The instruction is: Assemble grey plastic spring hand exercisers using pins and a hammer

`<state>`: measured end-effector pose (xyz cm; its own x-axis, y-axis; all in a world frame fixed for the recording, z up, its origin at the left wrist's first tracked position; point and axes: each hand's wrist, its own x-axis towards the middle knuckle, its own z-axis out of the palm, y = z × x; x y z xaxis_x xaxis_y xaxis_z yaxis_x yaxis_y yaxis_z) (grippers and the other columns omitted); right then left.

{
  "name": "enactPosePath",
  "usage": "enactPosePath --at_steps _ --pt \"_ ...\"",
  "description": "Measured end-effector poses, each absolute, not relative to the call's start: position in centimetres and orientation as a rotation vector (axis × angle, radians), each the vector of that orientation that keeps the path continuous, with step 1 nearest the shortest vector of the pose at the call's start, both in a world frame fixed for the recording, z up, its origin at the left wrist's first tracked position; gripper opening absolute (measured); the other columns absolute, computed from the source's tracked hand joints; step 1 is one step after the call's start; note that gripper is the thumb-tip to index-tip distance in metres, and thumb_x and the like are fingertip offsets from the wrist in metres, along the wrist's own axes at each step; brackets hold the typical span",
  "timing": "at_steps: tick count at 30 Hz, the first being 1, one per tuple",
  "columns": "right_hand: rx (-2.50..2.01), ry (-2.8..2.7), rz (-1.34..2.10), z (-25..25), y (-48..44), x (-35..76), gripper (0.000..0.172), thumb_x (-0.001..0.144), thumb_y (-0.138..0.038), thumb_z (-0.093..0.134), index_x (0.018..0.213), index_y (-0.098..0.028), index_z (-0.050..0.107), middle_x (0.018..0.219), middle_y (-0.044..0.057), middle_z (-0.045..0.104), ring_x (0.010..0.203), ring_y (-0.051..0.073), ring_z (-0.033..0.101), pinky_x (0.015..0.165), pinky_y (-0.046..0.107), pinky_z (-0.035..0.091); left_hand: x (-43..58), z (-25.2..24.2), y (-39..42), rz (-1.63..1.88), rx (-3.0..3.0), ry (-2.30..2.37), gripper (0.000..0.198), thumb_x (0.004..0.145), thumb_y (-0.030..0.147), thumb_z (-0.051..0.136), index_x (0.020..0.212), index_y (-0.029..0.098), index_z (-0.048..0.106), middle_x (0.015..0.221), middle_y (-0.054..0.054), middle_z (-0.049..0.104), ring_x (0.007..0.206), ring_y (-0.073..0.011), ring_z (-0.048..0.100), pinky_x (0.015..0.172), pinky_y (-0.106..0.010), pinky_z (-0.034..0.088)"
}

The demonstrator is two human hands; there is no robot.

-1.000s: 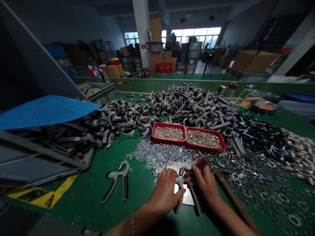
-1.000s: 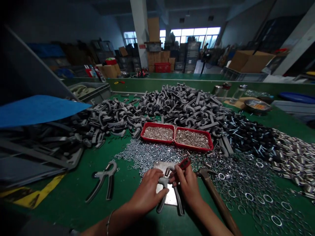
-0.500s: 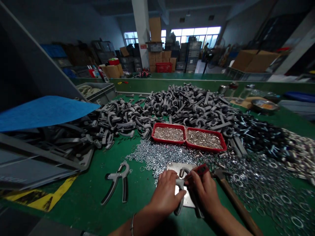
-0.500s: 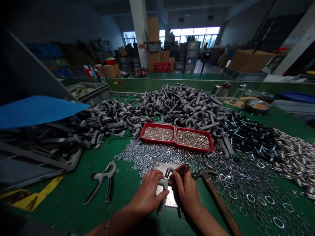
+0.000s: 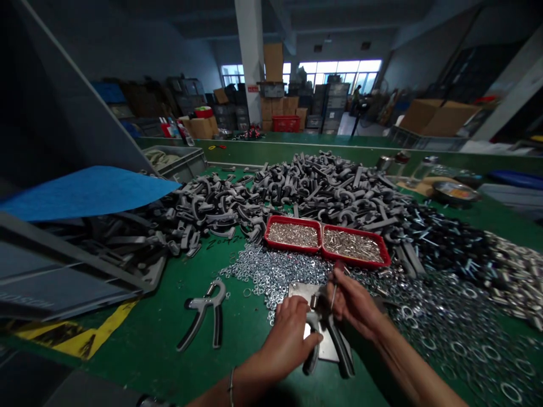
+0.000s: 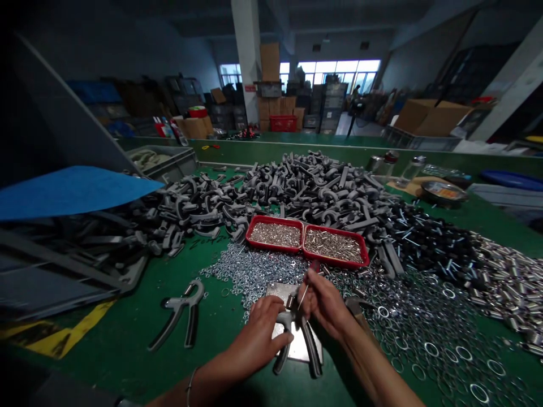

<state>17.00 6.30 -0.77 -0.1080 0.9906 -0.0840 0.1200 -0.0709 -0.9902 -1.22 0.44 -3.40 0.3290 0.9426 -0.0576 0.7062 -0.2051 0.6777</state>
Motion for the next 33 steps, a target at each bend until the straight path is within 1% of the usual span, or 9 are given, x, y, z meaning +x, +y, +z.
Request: enactPosePath --at_steps 2,5,7,9,12,20,27,30,33 --pt "-1.242 -1.236 1.319 -1.1 6.2 17.8 0.045 0.094 -0.067 0.037 0.091 -0.024 0.051 0.066 0.001 0.066 0.049 0.018 0.063 0.048 0.031 0.051 -1.4 -3.2 0.8 0.478 2.001 1.399 0.035 0.08 0.025 0.066 0.113 0.022 0.058 0.121 -0.007 0.055 0.115 -0.0274 0.046 0.104 -0.043 0.037" --pt "-1.204 -1.138 1.358 -2.5 4.6 18.4 0.034 0.093 -0.059 0.051 0.095 -0.025 0.049 0.077 0.002 0.072 0.062 0.021 0.07 0.061 0.035 0.057 -1.3 -2.8 1.2 0.439 2.012 1.4 0.037 0.078 0.024 0.065 0.114 0.021 0.057 0.121 -0.008 0.054 0.116 -0.0282 0.045 0.104 -0.043 0.037" --pt "-1.235 -1.167 1.338 -3.5 3.5 18.3 0.029 0.093 -0.053 0.055 0.096 -0.025 0.05 0.081 0.003 0.074 0.066 0.022 0.072 0.067 0.037 0.058 -1.1 -2.7 1.3 0.422 2.001 1.419 0.037 0.079 0.025 0.064 0.115 0.02 0.057 0.122 -0.008 0.054 0.117 -0.0285 0.044 0.104 -0.044 0.035" --pt "-1.289 -1.25 1.258 -4.2 2.7 18.1 0.029 0.094 -0.053 0.054 0.096 -0.024 0.051 0.085 0.004 0.076 0.07 0.023 0.073 0.072 0.038 0.057 -1.0 -2.7 1.2 0.419 1.987 1.423 0.036 0.079 0.026 0.065 0.113 0.021 0.057 0.122 -0.007 0.054 0.117 -0.0281 0.044 0.104 -0.043 0.034" --pt "-1.343 -1.347 1.181 -4.4 2.5 17.9 0.029 0.095 -0.053 0.051 0.096 -0.025 0.051 0.082 0.005 0.077 0.072 0.025 0.073 0.074 0.037 0.056 -1.1 -2.8 1.2 0.429 1.966 1.416 0.034 0.079 0.028 0.066 0.112 0.021 0.057 0.12 -0.006 0.054 0.115 -0.0267 0.044 0.103 -0.04 0.034" --pt "-1.37 -1.442 1.119 -4.2 2.6 18.0 0.026 0.097 -0.051 0.046 0.096 -0.026 0.049 0.079 0.004 0.076 0.07 0.024 0.073 0.071 0.035 0.055 -1.1 -2.7 1.2 0.421 1.941 1.415 0.036 0.079 0.028 0.068 0.113 0.021 0.057 0.118 -0.007 0.055 0.114 -0.0266 0.044 0.102 -0.039 0.033" --pt "-1.534 -1.79 0.779 -4.2 1.3 17.4 0.028 0.093 -0.047 0.046 0.096 -0.021 0.054 0.08 0.011 0.072 0.072 0.028 0.07 0.066 0.036 0.049 -1.2 -3.1 1.1 0.429 1.945 1.405 0.035 0.081 0.028 0.067 0.114 0.023 0.057 0.12 -0.006 0.054 0.116 -0.0266 0.044 0.103 -0.039 0.032" --pt "-1.454 -1.757 0.944 -3.3 2.2 16.7 0.021 0.089 -0.042 0.055 0.092 -0.021 0.056 0.073 0.006 0.068 0.066 0.024 0.066 0.061 0.032 0.046 -1.1 -3.3 1.0 0.435 1.95 1.42 0.035 0.081 0.027 0.067 0.114 0.023 0.057 0.12 -0.006 0.054 0.115 -0.0267 0.044 0.102 -0.039 0.032" --pt "-1.35 -1.484 1.293 -2.1 4.4 16.6 0.024 0.085 -0.045 0.063 0.089 -0.023 0.054 0.06 -0.002 0.061 0.045 0.017 0.057 0.044 0.026 0.04 -1.0 -3.2 0.9 0.435 1.947 1.448 0.033 0.081 0.029 0.067 0.112 0.023 0.057 0.12 -0.006 0.054 0.115 -0.0269 0.044 0.101 -0.039 0.033"
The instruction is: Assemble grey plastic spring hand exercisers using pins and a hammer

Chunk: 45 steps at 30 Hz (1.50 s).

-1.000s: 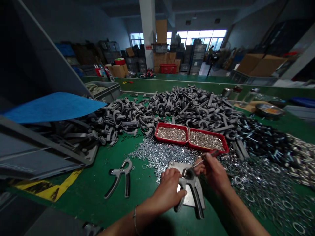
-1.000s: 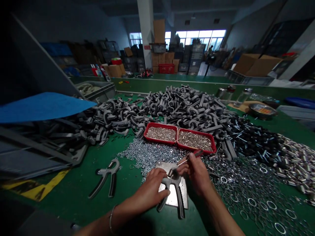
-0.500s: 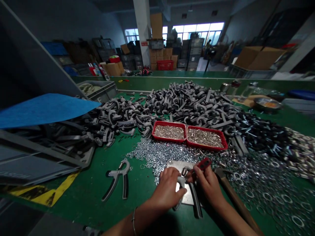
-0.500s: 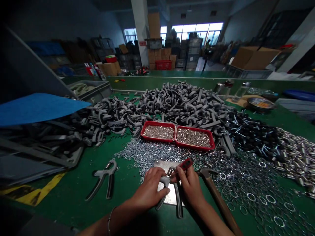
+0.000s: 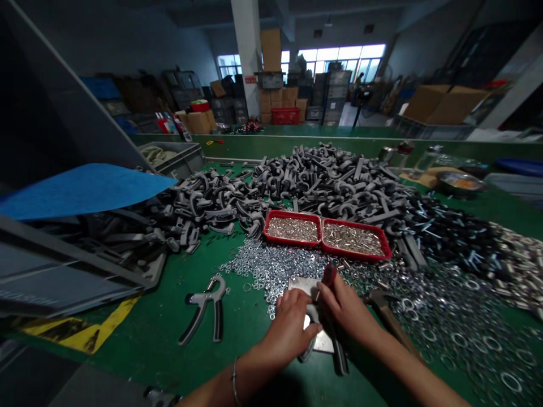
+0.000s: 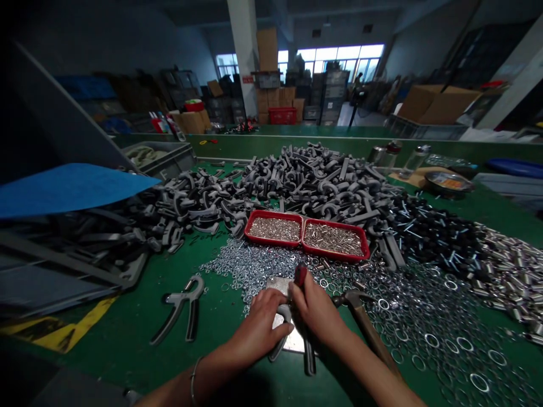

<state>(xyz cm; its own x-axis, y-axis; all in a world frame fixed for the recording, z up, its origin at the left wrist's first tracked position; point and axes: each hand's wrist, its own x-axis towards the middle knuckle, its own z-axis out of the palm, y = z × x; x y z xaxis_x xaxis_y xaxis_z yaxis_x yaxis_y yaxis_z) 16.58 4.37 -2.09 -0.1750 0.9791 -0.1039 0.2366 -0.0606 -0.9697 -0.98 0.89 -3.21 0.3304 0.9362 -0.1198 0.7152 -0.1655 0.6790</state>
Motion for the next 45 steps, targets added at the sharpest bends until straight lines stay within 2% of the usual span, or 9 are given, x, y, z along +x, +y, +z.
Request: enactPosePath --at_steps 4,9,18,23,29,33,37,39,45 --pt "-1.233 -1.339 1.497 -1.2 6.4 18.1 0.038 0.096 -0.059 0.038 0.092 -0.024 0.052 0.048 -0.009 0.05 0.026 0.011 0.035 0.03 0.023 0.03 -0.9 -2.9 0.9 0.415 1.945 1.456 0.03 0.081 0.03 0.066 0.109 0.023 0.057 0.118 -0.006 0.055 0.113 -0.0268 0.046 0.1 -0.039 0.033" --pt "-1.191 -1.2 1.534 -3.0 5.4 19.9 0.038 0.095 -0.059 0.044 0.086 -0.023 0.05 0.056 0.001 0.067 0.044 0.016 0.062 0.044 0.025 0.048 -0.9 -3.0 1.0 0.397 1.936 1.459 0.033 0.081 0.03 0.066 0.112 0.023 0.056 0.119 -0.006 0.055 0.114 -0.0271 0.044 0.1 -0.039 0.032" --pt "-1.289 -1.292 1.283 -5.0 2.5 18.3 0.026 0.096 -0.051 0.052 0.099 -0.024 0.05 0.081 0.004 0.077 0.063 0.02 0.072 0.056 0.029 0.054 -0.8 -2.7 0.8 0.378 1.929 1.477 0.031 0.082 0.029 0.066 0.11 0.022 0.055 0.118 -0.006 0.055 0.114 -0.0264 0.044 0.099 -0.039 0.033" --pt "-1.413 -1.408 1.075 -4.8 1.7 18.1 0.026 0.096 -0.051 0.048 0.098 -0.025 0.051 0.079 0.005 0.077 0.073 0.025 0.074 0.071 0.034 0.056 -0.8 -2.9 0.9 0.381 1.924 1.48 0.033 0.082 0.03 0.066 0.113 0.022 0.054 0.119 -0.006 0.055 0.115 -0.0266 0.043 0.1 -0.039 0.032" --pt "-1.507 -1.686 0.792 -4.3 1.1 16.6 0.025 0.089 -0.048 0.054 0.089 -0.023 0.055 0.072 0.008 0.071 0.065 0.027 0.069 0.062 0.034 0.049 -0.7 -3.0 0.7 0.382 1.919 1.473 0.032 0.083 0.028 0.064 0.113 0.022 0.055 0.12 -0.007 0.054 0.115 -0.0273 0.043 0.101 -0.04 0.032" --pt "-1.371 -1.414 1.18 -2.9 3.3 16.0 0.027 0.085 -0.049 0.064 0.092 -0.025 0.055 0.06 -0.002 0.063 0.049 0.019 0.061 0.05 0.029 0.046 -0.5 -3.2 0.5 0.415 1.91 1.475 0.03 0.082 0.026 0.065 0.11 0.022 0.055 0.119 -0.006 0.054 0.114 -0.0269 0.044 0.1 -0.039 0.032" --pt "-1.232 -1.243 1.353 -1.6 5.8 17.5 0.04 0.094 -0.064 0.04 0.089 -0.026 0.052 0.055 -0.005 0.057 0.036 0.014 0.049 0.035 0.025 0.038 -0.6 -3.4 0.7 0.426 1.906 1.469 0.03 0.081 0.025 0.066 0.108 0.021 0.055 0.117 -0.006 0.055 0.112 -0.0261 0.045 0.098 -0.038 0.034" --pt "-1.171 -1.129 1.381 -1.8 5.9 18.3 0.045 0.096 -0.066 0.032 0.088 -0.026 0.05 0.061 -0.003 0.06 0.041 0.014 0.054 0.039 0.024 0.043 -0.7 -3.5 0.9 0.43 1.915 1.461 0.031 0.08 0.025 0.066 0.109 0.022 0.055 0.117 -0.005 0.055 0.112 -0.0258 0.044 0.099 -0.037 0.033" --pt "-1.24 -1.167 1.34 -4.7 3.1 18.1 0.031 0.095 -0.056 0.048 0.093 -0.025 0.046 0.075 0.002 0.071 0.056 0.019 0.068 0.053 0.031 0.055 -0.8 -3.5 1.0 0.423 1.901 1.469 0.031 0.08 0.025 0.067 0.108 0.021 0.055 0.116 -0.005 0.056 0.112 -0.0251 0.045 0.098 -0.037 0.034"
